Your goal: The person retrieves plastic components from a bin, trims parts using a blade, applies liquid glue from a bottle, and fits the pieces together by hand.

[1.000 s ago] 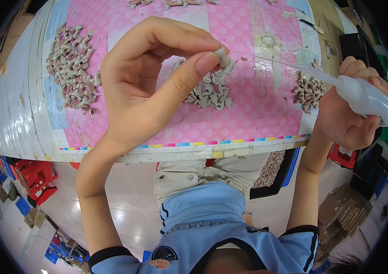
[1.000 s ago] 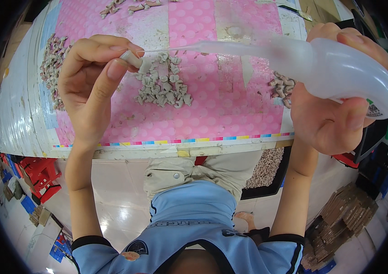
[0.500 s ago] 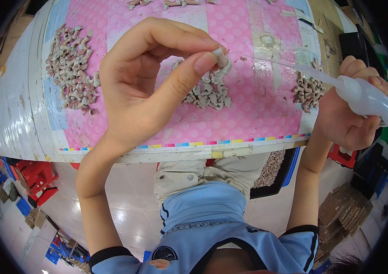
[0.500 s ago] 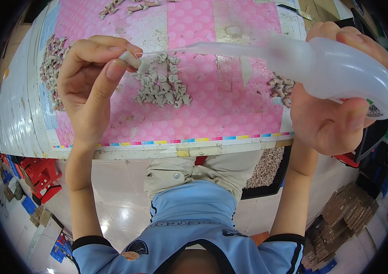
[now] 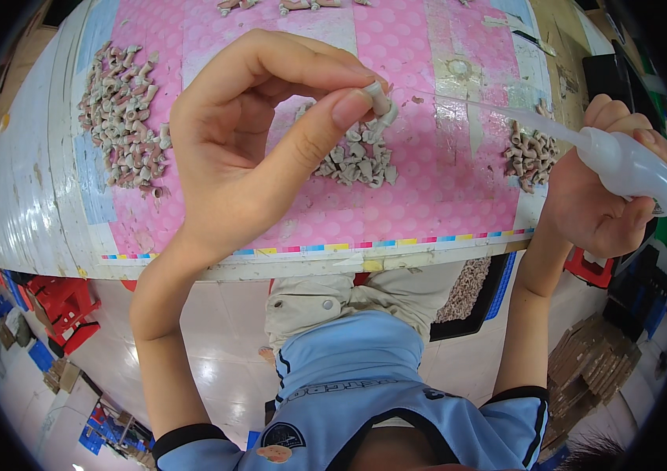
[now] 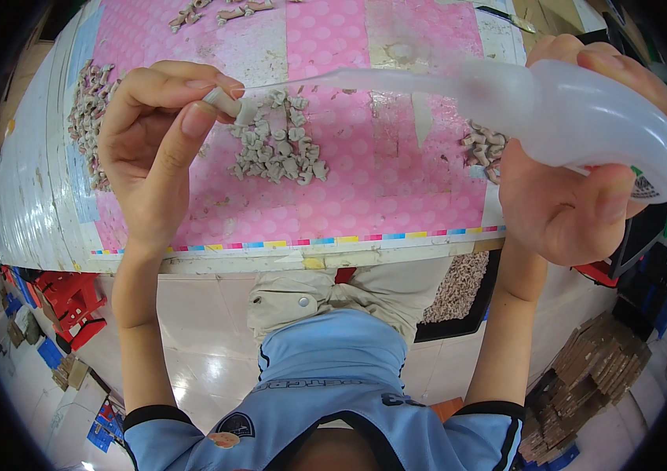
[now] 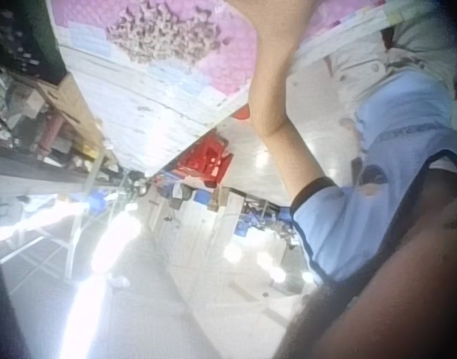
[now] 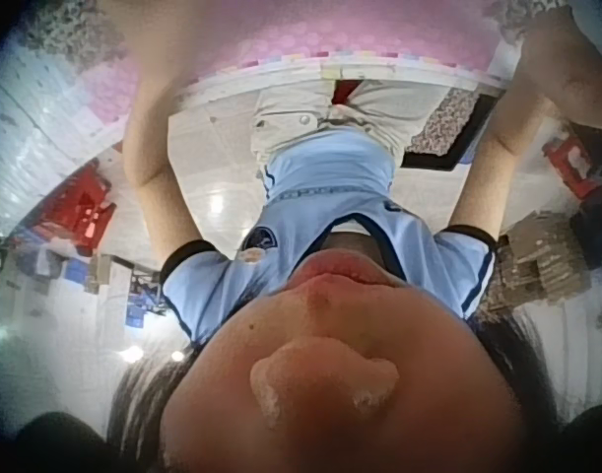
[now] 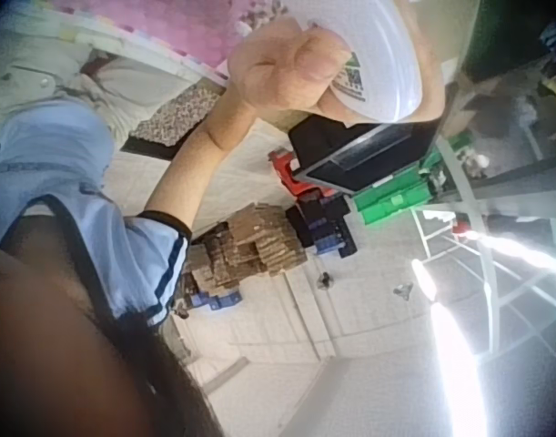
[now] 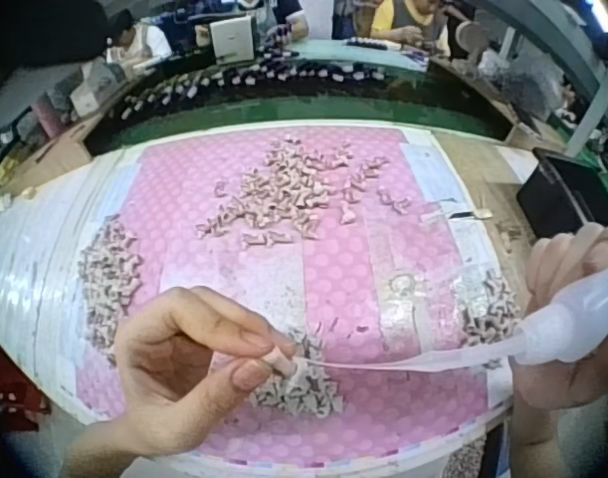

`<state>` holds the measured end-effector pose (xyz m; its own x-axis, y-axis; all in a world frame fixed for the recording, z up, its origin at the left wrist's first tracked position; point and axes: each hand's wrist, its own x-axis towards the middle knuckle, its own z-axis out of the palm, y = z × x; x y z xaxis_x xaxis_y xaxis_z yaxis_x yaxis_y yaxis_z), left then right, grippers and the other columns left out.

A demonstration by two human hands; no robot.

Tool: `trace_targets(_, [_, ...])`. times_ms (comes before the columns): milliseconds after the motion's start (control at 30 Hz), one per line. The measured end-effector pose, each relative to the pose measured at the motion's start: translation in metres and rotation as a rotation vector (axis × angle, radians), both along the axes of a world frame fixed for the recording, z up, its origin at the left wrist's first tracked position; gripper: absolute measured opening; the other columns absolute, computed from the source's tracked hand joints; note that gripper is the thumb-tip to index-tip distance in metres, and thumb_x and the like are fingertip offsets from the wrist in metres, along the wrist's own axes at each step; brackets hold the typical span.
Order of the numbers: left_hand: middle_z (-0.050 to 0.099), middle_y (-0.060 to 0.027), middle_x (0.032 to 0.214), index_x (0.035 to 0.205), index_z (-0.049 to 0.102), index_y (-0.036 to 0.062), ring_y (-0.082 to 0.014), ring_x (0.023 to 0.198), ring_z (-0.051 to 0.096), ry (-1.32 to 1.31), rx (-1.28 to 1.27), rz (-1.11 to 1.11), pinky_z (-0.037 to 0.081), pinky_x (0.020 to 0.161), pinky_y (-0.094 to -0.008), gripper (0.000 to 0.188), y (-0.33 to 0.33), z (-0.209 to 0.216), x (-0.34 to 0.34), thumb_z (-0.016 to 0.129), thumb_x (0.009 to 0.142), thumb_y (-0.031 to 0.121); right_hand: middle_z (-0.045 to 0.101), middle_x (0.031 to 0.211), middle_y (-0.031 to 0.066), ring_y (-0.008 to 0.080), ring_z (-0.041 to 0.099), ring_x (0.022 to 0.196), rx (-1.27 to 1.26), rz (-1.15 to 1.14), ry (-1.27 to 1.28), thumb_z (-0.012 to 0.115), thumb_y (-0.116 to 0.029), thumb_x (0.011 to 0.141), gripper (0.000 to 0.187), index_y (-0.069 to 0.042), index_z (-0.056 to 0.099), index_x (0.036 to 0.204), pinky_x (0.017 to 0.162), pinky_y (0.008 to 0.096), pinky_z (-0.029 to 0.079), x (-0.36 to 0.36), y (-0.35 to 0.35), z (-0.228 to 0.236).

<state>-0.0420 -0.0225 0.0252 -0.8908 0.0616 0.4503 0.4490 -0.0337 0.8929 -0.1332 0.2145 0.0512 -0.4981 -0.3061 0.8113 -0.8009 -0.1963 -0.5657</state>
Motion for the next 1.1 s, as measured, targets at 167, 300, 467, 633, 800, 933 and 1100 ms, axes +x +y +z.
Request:
trace_targets(167, [0.052, -0.0156, 0.090, 0.087, 0.047, -0.0021, -0.0191, 0.081, 0.054, 0.001, 0.004, 0.003, 0.044, 0.067, -0.0266, 0.009, 0.000, -0.001, 0.000, 0.049, 0.078, -0.001, 0.044, 0.063, 0.0086, 0.0149, 0.033, 0.054, -0.003, 0.032, -0.038, 0.038, -0.033, 0.075, 0.040, -0.002, 0.045, 0.100, 0.051, 0.0290, 0.021, 0.001, 0.002, 0.000])
trace_targets(300, [0.052, -0.0155, 0.090, 0.087, 0.048, -0.0019, -0.0183, 0.080, 0.054, 0.011, -0.003, 0.002, 0.044, 0.067, -0.0264, 0.009, 0.000, 0.000, 0.000, 0.049, 0.078, -0.001, 0.042, 0.062, 0.0077, 0.0152, 0.030, 0.054, 0.002, 0.121, -0.039, 0.038, -0.033, 0.074, 0.041, -0.002, 0.046, 0.100, 0.052, 0.0297, 0.021, -0.004, 0.008, 0.001])
trace_targets(467, [0.052, -0.0154, 0.090, 0.087, 0.048, -0.0017, -0.0174, 0.079, 0.054, 0.018, 0.003, 0.007, 0.044, 0.067, -0.0262, 0.010, 0.000, 0.000, 0.000, 0.049, 0.078, -0.001, 0.043, 0.064, 0.0083, 0.0165, 0.031, 0.057, -0.214, -0.103, -0.128, 0.040, -0.032, 0.072, 0.040, -0.002, 0.047, 0.097, 0.056, 0.0310, 0.023, 0.004, -0.004, 0.001])
trace_targets(633, [0.052, -0.0157, 0.090, 0.087, 0.048, -0.0015, -0.0172, 0.079, 0.053, 0.026, -0.004, 0.011, 0.044, 0.068, -0.0262, 0.010, 0.000, -0.001, 0.000, 0.049, 0.078, -0.001, 0.045, 0.067, 0.0089, 0.0176, 0.032, 0.060, -0.307, -0.206, -0.194, 0.042, -0.033, 0.071, 0.040, -0.002, 0.048, 0.096, 0.058, 0.0317, 0.025, 0.007, -0.012, 0.002])
trace_targets(800, [0.052, -0.0156, 0.089, 0.087, 0.048, -0.0014, -0.0177, 0.079, 0.053, 0.032, -0.006, 0.004, 0.044, 0.067, -0.0266, 0.010, 0.000, 0.000, 0.000, 0.049, 0.078, 0.000, 0.043, 0.066, 0.0078, 0.0169, 0.032, 0.059, -0.104, -0.017, -0.119, 0.039, -0.034, 0.073, 0.041, -0.002, 0.047, 0.099, 0.057, 0.0312, 0.024, 0.002, 0.002, 0.001])
trace_targets(933, [0.052, -0.0157, 0.089, 0.087, 0.047, -0.0014, -0.0185, 0.079, 0.053, 0.041, -0.013, 0.004, 0.044, 0.067, -0.0270, 0.010, 0.000, -0.001, -0.001, 0.050, 0.077, 0.000, 0.043, 0.065, 0.0078, 0.0163, 0.032, 0.058, -0.106, 0.031, -0.080, 0.037, -0.034, 0.075, 0.042, -0.003, 0.045, 0.101, 0.055, 0.0309, 0.023, 0.000, 0.003, -0.002])
trace_targets(1100, [0.052, -0.0160, 0.088, 0.087, 0.047, -0.0012, -0.0186, 0.079, 0.053, 0.030, -0.021, 0.007, 0.044, 0.067, -0.0272, 0.010, 0.000, 0.001, 0.000, 0.050, 0.078, 0.000, 0.043, 0.065, 0.0085, 0.0156, 0.032, 0.056, -0.090, 0.029, -0.088, 0.035, -0.033, 0.075, 0.042, -0.002, 0.044, 0.102, 0.054, 0.0302, 0.022, 0.001, 0.003, -0.002])
